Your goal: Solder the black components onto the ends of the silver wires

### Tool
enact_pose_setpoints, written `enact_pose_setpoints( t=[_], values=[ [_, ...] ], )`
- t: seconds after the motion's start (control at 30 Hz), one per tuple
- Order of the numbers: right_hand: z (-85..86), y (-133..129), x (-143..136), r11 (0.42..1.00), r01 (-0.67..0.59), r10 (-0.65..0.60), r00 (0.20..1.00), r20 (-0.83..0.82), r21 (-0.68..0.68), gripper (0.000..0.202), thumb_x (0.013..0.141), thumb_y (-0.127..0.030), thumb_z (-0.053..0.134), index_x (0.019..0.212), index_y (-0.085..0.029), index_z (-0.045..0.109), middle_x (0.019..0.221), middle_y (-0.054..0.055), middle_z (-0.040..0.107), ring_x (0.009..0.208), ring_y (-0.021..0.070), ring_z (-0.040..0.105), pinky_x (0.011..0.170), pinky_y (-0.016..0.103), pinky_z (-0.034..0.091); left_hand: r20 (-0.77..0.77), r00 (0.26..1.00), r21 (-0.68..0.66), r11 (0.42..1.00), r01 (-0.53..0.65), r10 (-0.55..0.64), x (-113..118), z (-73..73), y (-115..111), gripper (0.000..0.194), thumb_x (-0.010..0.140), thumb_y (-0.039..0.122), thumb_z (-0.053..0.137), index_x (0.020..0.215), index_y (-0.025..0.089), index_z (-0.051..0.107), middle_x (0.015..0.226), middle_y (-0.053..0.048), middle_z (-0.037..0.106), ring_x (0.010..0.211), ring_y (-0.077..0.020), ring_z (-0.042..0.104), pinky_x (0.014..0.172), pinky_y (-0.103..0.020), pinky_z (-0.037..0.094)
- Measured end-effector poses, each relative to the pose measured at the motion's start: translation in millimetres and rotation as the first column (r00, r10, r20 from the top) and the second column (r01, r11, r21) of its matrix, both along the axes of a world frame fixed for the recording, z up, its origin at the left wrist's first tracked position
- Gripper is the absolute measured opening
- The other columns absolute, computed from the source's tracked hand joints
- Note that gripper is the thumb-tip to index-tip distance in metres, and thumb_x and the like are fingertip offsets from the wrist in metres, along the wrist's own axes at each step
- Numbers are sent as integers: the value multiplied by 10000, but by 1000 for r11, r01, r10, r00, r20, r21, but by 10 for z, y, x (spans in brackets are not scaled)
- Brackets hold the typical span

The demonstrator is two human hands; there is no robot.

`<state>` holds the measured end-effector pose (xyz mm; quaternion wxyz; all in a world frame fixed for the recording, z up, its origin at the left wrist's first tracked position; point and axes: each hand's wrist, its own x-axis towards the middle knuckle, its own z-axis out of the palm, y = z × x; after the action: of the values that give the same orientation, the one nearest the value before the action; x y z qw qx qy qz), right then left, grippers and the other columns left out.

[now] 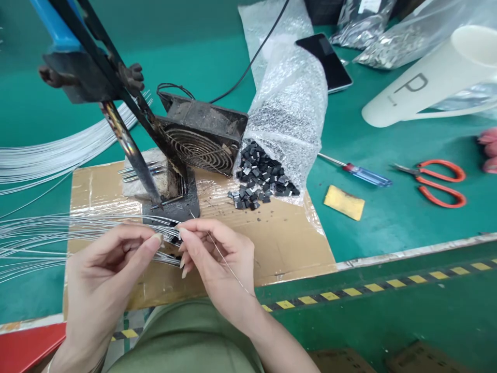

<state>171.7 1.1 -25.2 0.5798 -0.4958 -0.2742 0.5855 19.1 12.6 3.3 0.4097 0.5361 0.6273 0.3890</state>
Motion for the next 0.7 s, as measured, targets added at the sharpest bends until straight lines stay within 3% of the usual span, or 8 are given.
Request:
enact_pose_setpoints(
  t=[0.17,0.33,0.5,0.7],
  values=[
    [6,12,-24,1000,-15,15,1000,11,-5,70,903,-289,811,912,-222,829,654,-16,725,488,97,650,435,175,588,38,999,2,1000,-10,9,21,34,13,83,849,171,802,813,245,810,1010,-21,771,762,-114,686,545,-166,474],
    [-12,21,-39,999,-21,21,999,26,-26,87,892,-298,820,903,-213,835,632,-18,717,451,94,632,407,172,581,109,994,-81,997,-14,23,84,94,25,124,853,140,767,780,236,793,867,-14,810,722,-125,720,617,-185,552],
    [-6,12,-26,999,-50,50,998,-25,-11,65,904,-276,817,924,-224,850,631,-27,715,439,76,626,424,152,586,112,993,-77,997,27,-19,92,121,49,123,852,139,759,771,228,788,858,-25,818,694,-130,720,604,-195,566],
    [-17,21,-30,999,-49,50,998,29,-23,128,894,-333,821,909,-210,854,619,-15,718,427,91,619,402,179,581,113,994,-90,996,20,-9,91,114,60,144,855,130,750,764,237,781,862,-6,813,716,-119,729,652,-184,585]
  ],
)
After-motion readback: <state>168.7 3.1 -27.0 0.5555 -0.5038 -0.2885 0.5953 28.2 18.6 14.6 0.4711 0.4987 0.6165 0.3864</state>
